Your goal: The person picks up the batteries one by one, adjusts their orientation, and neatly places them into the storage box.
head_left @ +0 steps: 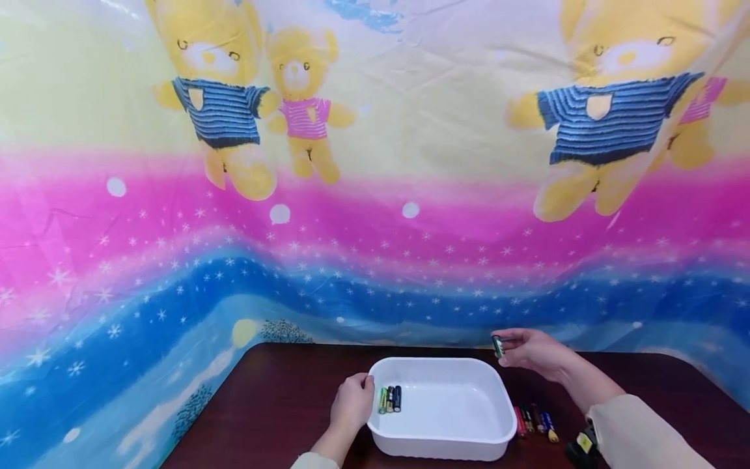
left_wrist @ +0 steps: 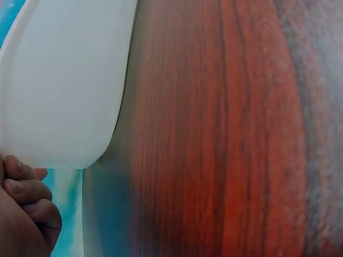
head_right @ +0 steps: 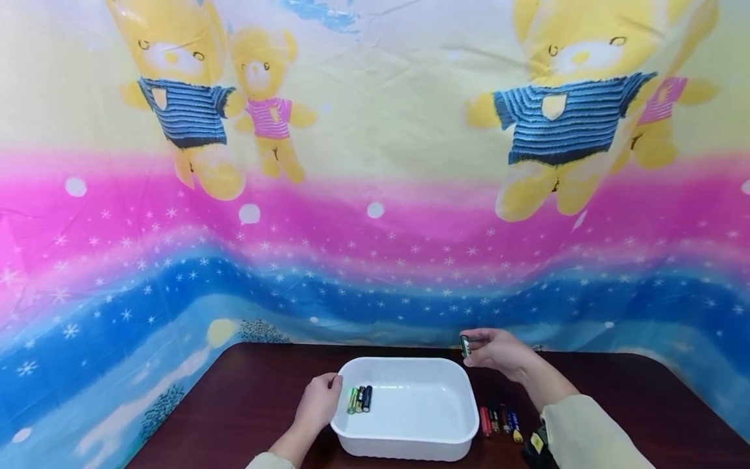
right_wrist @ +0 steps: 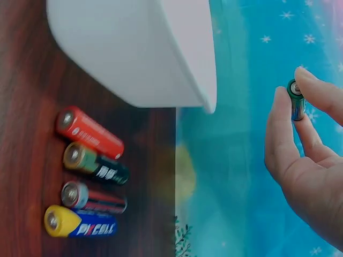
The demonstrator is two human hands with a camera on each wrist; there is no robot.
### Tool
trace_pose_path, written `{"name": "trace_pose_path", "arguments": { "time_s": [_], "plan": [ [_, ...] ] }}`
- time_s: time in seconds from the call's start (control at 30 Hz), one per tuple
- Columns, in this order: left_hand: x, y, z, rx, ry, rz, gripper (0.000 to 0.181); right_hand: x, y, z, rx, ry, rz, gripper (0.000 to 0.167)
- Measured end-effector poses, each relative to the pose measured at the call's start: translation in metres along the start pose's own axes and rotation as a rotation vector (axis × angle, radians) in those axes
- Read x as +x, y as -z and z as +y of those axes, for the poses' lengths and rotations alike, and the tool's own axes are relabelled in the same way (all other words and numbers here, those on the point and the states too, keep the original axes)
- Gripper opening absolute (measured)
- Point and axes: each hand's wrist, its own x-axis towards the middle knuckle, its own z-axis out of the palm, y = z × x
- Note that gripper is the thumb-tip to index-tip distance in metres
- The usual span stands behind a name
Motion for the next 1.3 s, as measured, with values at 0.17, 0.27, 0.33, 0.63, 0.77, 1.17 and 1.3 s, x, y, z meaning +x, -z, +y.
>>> {"name": "trace_pose_path", "arguments": {
  "time_s": [0.17, 0.27, 0.33, 0.63, 0.77, 1.17, 1.3],
  "plan": [
    [-0.001, -0.001, -0.001, 0.005, 0.012, 0.000, 0.029, 0.007, -0.007, -0.005, 0.012, 0.001, -0.021, 0.072],
    [-0.001, 0.000, 0.000, -0.012, 0.006, -0.006, 0.029, 0.011, -0.009, -0.008, 0.026, 0.010, -0.042, 0.071],
    [-0.002, 0.000, 0.001, -0.019, -0.004, -0.006, 0.029, 0.014, -0.010, -0.010, 0.030, 0.007, -0.049, 0.070],
    [-0.002, -0.002, 0.003, -0.040, -0.021, -0.006, 0.031, 0.032, -0.019, -0.019, -0.011, 0.010, -0.123, 0.067],
    [-0.002, -0.002, 0.002, -0.051, -0.009, -0.007, 0.031, 0.045, -0.023, -0.021, -0.035, 0.032, -0.198, 0.069],
    [0.004, -0.003, 0.001, -0.029, -0.014, 0.007, 0.029, 0.075, -0.042, -0.016, 0.031, 0.069, -0.274, 0.066],
    [0.003, -0.005, 0.001, -0.024, -0.010, 0.008, 0.029, 0.079, -0.046, -0.002, 0.066, 0.063, -0.262, 0.066]
  ]
}}
